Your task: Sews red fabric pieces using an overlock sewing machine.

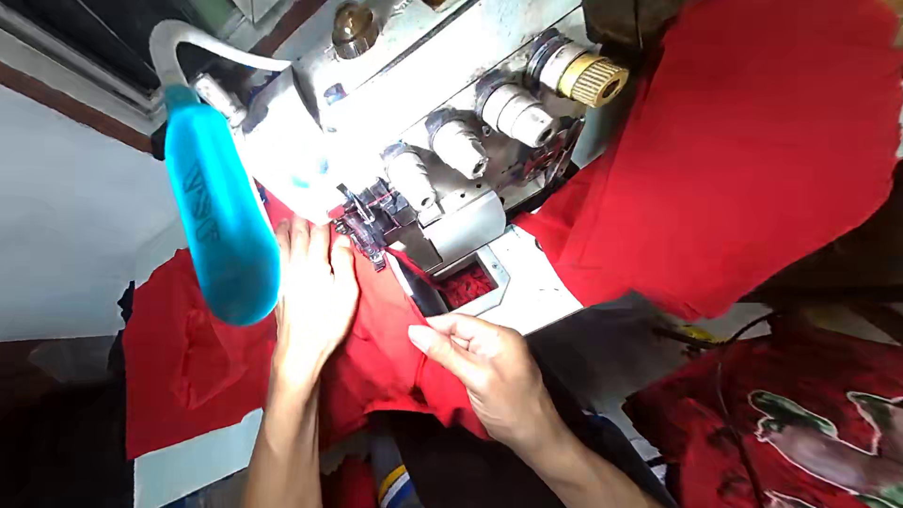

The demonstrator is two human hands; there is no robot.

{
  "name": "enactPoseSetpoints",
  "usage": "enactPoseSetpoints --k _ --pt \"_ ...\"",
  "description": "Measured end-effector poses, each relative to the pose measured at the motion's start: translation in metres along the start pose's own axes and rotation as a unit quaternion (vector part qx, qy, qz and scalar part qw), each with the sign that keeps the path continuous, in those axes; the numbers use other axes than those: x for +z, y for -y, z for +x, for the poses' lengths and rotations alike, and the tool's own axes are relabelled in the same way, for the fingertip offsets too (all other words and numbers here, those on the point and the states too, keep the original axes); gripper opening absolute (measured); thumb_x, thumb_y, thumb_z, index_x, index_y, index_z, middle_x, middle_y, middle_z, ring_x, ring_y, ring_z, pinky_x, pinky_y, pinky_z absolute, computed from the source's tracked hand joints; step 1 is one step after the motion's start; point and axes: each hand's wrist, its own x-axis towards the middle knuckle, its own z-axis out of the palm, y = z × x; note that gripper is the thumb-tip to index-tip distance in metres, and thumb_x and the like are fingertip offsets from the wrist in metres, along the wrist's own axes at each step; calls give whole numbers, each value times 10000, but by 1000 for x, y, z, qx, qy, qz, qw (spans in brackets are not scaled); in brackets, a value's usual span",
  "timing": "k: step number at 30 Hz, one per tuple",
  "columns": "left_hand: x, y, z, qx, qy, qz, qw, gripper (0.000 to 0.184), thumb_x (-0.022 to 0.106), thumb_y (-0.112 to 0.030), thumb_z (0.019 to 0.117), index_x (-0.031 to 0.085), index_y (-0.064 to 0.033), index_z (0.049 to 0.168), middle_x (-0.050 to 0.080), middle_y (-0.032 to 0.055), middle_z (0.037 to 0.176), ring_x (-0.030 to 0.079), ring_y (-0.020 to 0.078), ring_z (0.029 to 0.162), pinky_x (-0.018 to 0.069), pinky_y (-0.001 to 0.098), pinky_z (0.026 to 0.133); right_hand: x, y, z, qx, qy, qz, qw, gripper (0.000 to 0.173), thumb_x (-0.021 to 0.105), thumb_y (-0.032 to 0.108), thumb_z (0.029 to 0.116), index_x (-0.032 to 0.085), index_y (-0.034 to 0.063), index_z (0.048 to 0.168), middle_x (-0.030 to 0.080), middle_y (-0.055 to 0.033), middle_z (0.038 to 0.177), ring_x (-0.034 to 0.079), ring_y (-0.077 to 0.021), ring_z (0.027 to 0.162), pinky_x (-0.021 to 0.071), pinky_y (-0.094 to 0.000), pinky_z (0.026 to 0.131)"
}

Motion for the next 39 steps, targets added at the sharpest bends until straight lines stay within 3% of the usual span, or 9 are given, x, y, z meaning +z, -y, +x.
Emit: enactPoseSetpoints --k 5,9,14,18,21,28,32,35,39 --pt "-3 11 23 -28 -54 -99 993 351 493 -238 1065 632 -9 1293 586 212 1389 501 367 1352 360 576 1132 10 6 24 20 -26 -31 999 240 752 360 931 773 162 797 645 35 616 576 -58 543 469 -245 508" --pt "12 36 -63 -99 -104 -186 972 522 432 -369 1084 500 -47 1489 553 146 1485 536 257 1368 421 501 1140 4 6 15 60 -30 12 998 219 723 320 952 777 150 824 673 -1 690 618 -110 631 507 -298 590" --pt "48 20 -194 -158 -73 -275 946 285 707 -181 909 661 67 1041 669 83 797 653 111 569 595 289 518 6 4 0 118 9 176 977 189 598 161 1007 757 60 1011 709 -65 846 662 -122 761 555 -300 681" --pt "-50 83 -152 -161 -186 -257 935 337 659 -69 910 612 98 1199 681 133 1088 698 128 880 615 326 773 12 8 -4 94 5 127 987 172 598 110 990 757 57 1029 717 -69 865 667 -131 766 557 -299 671" --pt "-90 91 -127 -100 -217 -151 959 596 648 -236 947 498 68 1438 397 293 1540 412 388 1427 391 533 1146 14 1 -12 71 -8 70 995 151 698 111 957 756 58 1085 739 -79 896 694 -164 792 584 -342 720" --pt "-2 -37 -149 76 -158 -208 962 324 711 -130 852 730 -15 1155 704 129 1189 661 227 1149 567 390 965 3 -2 -36 62 -36 -38 997 137 813 189 878 768 90 962 738 -34 773 705 -131 675 609 -303 646" --pt "19 -59 -163 69 -188 -181 963 550 725 -174 781 637 80 1261 648 217 1270 616 284 1214 523 390 1030 10 9 -59 -105 -72 -229 965 195 728 391 895 784 204 904 722 109 773 678 8 721 581 -254 671" --pt "14 -52 -146 1 -255 -212 943 299 657 -64 818 726 63 1081 750 128 1010 720 119 965 575 249 882 18 14 -58 -235 4 -178 956 190 675 314 983 820 193 975 767 96 918 689 -4 855 571 -244 780" --pt "1 -45 -129 -68 -278 -365 886 159 586 -14 953 725 28 1016 730 21 917 692 9 879 578 171 819 11 13 -14 -316 -55 -319 892 252 586 303 1008 801 175 1041 742 35 828 684 -97 710 565 -314 623"
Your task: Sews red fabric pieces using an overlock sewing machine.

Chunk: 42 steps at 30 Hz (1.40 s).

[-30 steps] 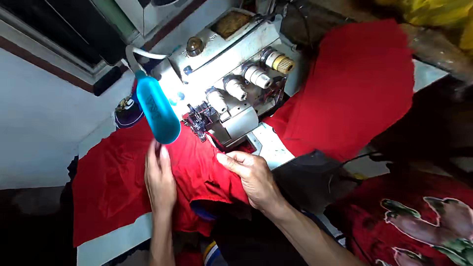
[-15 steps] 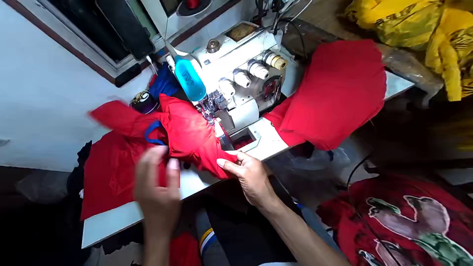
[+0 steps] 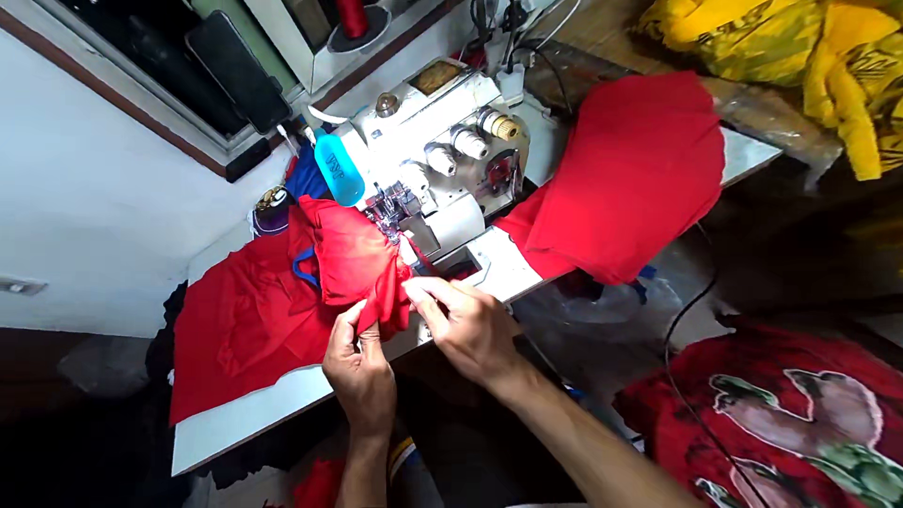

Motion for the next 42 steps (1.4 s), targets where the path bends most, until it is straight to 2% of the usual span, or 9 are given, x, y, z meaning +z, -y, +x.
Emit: enactPoseSetpoints --k 3,5,8,13,15,20,27,33,42 --pt "7 -4 7 23 -13 -23 999 147 578 -43 974 722 -10 983 697 -29 886 666 -14 848 564 154 786 7 -23 11 -31 148 -116 982 371 572 385 1000 710 107 797 609 -66 594 655 -272 566 505 -484 497" --pt "5 -1 12 61 16 -8 998 127 619 -57 954 739 -24 980 703 -21 898 676 11 862 578 175 794 -16 -22 4 46 333 -114 935 604 440 520 1047 650 53 727 616 -130 639 679 -346 697 507 -571 628" --pt "-5 18 2 130 80 21 988 166 671 -49 906 778 -23 1031 733 19 920 687 51 869 589 206 806 -48 -35 -25 128 421 3 898 741 350 699 1013 728 108 774 673 -61 670 673 -248 675 511 -538 680" --pt "-6 24 -6 173 111 39 978 126 704 -83 910 800 -76 991 697 52 1011 662 96 981 572 224 882 -31 -29 1 105 73 -5 992 271 704 374 952 770 117 1006 725 -19 862 694 -151 760 596 -384 697" --pt "-6 20 -3 192 111 69 973 104 695 -147 936 793 -124 963 667 54 1071 629 107 1050 540 236 935 -17 -31 22 166 97 34 981 386 782 369 909 711 43 1103 720 -101 1018 706 -237 918 591 -458 812" --pt "-6 23 -7 212 116 93 966 110 704 -156 927 801 -114 955 693 28 974 643 112 1004 543 239 906 -6 -44 20 278 161 175 931 185 811 234 899 724 109 1004 697 -4 733 638 -99 570 559 -288 551" --pt "-3 17 -6 195 121 72 971 110 713 -148 917 804 -100 954 708 21 954 654 93 967 548 224 874 2 -48 24 126 63 99 985 387 874 223 808 693 42 1099 700 -110 1075 705 -213 926 613 -392 778" --pt "-12 13 -2 198 124 81 969 128 690 -137 935 801 -93 980 703 15 950 653 81 953 554 210 856 -6 -59 22 23 36 16 999 85 794 207 870 778 124 867 737 -7 834 705 -142 785 588 -363 715" --pt "4 12 -13 219 152 97 959 129 690 -130 921 802 -78 958 715 34 914 662 95 913 555 220 843 -31 -34 12 351 151 401 832 219 823 62 842 710 29 1026 709 -71 741 637 -94 595 524 -221 539"
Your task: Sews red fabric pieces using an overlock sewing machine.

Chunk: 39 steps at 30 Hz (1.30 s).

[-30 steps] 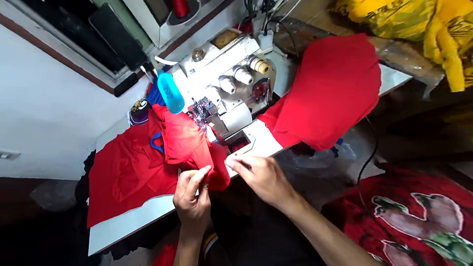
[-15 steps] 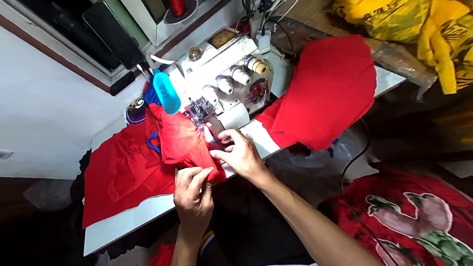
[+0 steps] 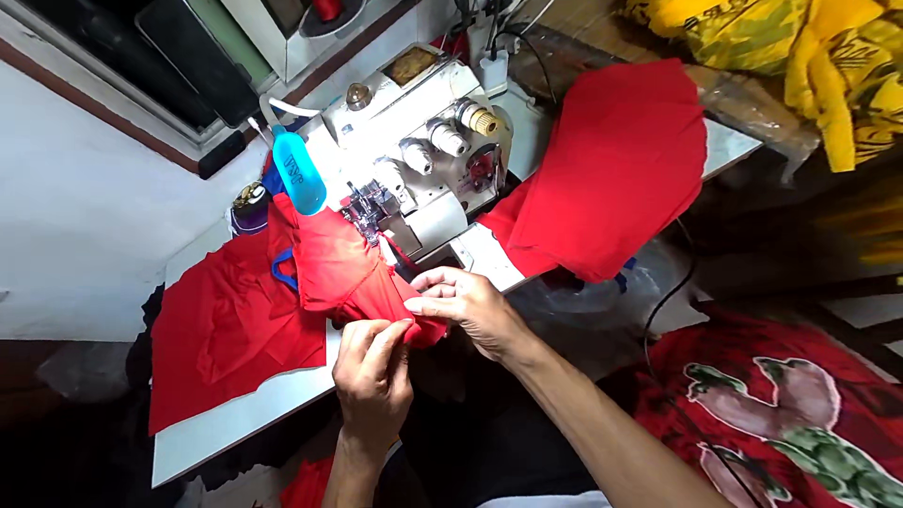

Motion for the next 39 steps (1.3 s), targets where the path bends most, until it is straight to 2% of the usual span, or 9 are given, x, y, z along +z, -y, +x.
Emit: enactPoseSetpoints --k 13,21,25,29,31,33,35,37,39 --pt "15 -10 -11 53 -24 97 994 173 720 -145 885 812 -77 1015 711 68 902 662 159 889 550 252 780 2 -1 -34 6 -29 -26 999 103 711 -21 923 711 -1 1024 750 -89 795 718 -141 648 614 -270 604" --pt "16 -16 -15 76 -26 136 988 188 708 -167 889 813 -72 1013 719 74 888 670 174 867 551 270 745 -4 3 -55 -32 -10 -142 989 202 678 80 940 762 94 1123 773 -10 827 734 -97 712 627 -247 696" --pt "15 -21 -22 80 1 162 984 215 649 -221 899 808 -87 956 739 82 936 686 201 870 561 309 725 3 9 -53 -17 -31 -139 990 164 748 245 939 781 123 1042 772 -4 789 740 -102 697 634 -265 677" --pt "14 -27 -46 -56 60 -18 996 216 640 -201 946 814 -77 981 746 97 1040 693 173 1003 583 309 885 3 0 -40 15 -75 -28 997 97 759 82 919 719 22 983 748 -95 790 732 -170 684 632 -296 671" --pt "18 -30 -51 -280 94 -245 923 285 571 -181 1011 771 21 1029 742 93 1071 710 121 996 599 255 859 0 -4 -45 0 -88 -5 996 80 720 59 939 686 12 995 744 -115 794 737 -187 678 637 -310 658" --pt "23 -18 -41 -439 89 -535 716 425 497 -336 1046 655 48 1136 733 182 1103 730 249 1012 611 397 866 -1 -6 -52 -21 -105 13 994 82 704 46 941 680 0 1005 744 -135 791 743 -211 672 649 -336 652" --pt "26 -7 -29 -456 -3 -680 574 390 698 -387 941 710 -31 1100 748 170 1065 737 281 1010 590 466 931 0 -3 -56 -30 -115 28 992 74 685 35 939 670 -4 1000 741 -143 783 746 -219 662 652 -336 638" --pt "23 -1 -15 -443 -134 -669 582 251 733 -276 910 734 -68 1049 760 121 971 749 230 926 610 431 879 4 1 -56 -32 -123 45 991 66 683 28 935 668 -8 989 740 -145 762 749 -218 654 652 -322 626" --pt "14 9 0 -436 -232 -585 643 177 576 -120 971 623 -45 1125 732 125 977 739 224 914 622 430 848 8 1 -51 -25 -127 68 989 56 675 3 939 666 -22 988 737 -157 757 750 -223 653 654 -323 632"
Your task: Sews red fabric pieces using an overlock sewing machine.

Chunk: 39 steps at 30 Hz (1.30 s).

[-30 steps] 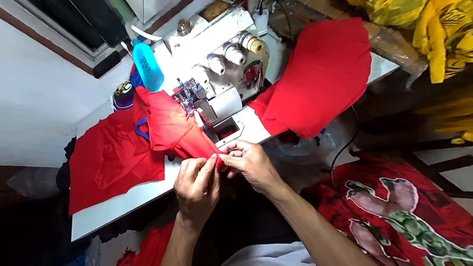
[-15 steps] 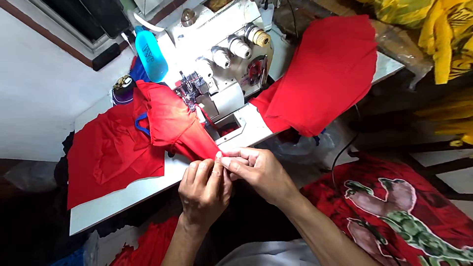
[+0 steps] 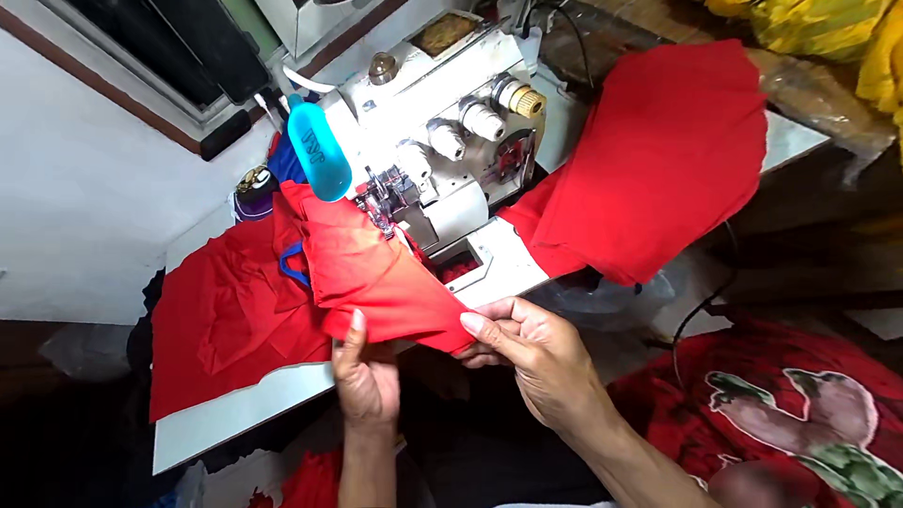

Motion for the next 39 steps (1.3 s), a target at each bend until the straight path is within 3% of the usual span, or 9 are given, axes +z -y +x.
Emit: enactPoseSetpoints --k 3,7,19,21,25,29,35,37,39 --pt "9 -25 22 101 -48 175 978 163 567 38 965 633 29 1114 732 127 965 736 184 894 630 373 808 15 -5 12 11 -2 25 1000 48 665 -8 952 653 -24 996 736 -146 752 745 -209 646 649 -319 640" --pt "20 -50 65 186 -66 358 912 74 662 -90 980 703 -35 1007 746 27 902 731 108 852 626 331 791 41 -8 35 22 0 45 999 76 670 5 965 650 -35 1026 740 -144 777 746 -210 648 648 -321 626" --pt "13 -57 159 178 -87 385 901 228 649 -208 1012 706 -13 1116 727 103 1052 695 179 994 566 424 917 73 -22 89 -21 -81 -38 996 354 660 107 988 550 38 659 608 -68 528 625 -157 458 556 -290 483" --pt "-10 -55 140 167 -138 374 902 260 649 -153 1006 678 39 1178 715 162 1099 692 217 1013 566 441 924 70 -19 85 -33 -74 -83 993 319 629 116 1008 577 36 704 642 -56 574 644 -146 491 560 -280 487" --pt "-37 -25 24 71 -173 359 914 272 631 -97 992 594 70 1203 630 126 795 497 128 457 444 300 400 69 -22 67 -4 9 -179 984 306 586 257 1052 773 61 910 762 -19 779 683 -100 589 534 -251 481" --pt "-30 14 -59 -4 -73 337 939 191 611 -35 950 569 79 1097 649 62 737 553 69 487 496 256 455 68 -30 63 -41 70 -157 984 254 609 240 1028 731 59 899 603 27 608 499 -49 452 430 -225 422" --pt "-47 15 -58 31 86 392 916 569 626 8 946 404 151 1449 718 128 1079 656 100 655 581 278 600 29 -5 90 -119 -133 -182 967 198 651 120 975 680 56 790 569 -3 590 454 -73 429 383 -232 404" --pt "-57 9 -51 94 82 460 879 444 648 -24 939 558 110 1353 710 145 1138 669 92 700 585 260 621 18 -16 63 -241 -125 -372 888 244 662 250 989 724 30 1075 694 -59 859 651 -129 693 555 -317 624" --pt "-65 4 -38 162 60 511 842 331 660 -30 920 677 47 1241 712 142 1135 677 75 740 579 228 631 10 -44 37 -392 -32 -503 770 518 660 362 970 642 -38 1297 670 -221 1278 664 -334 1162 544 -500 958"
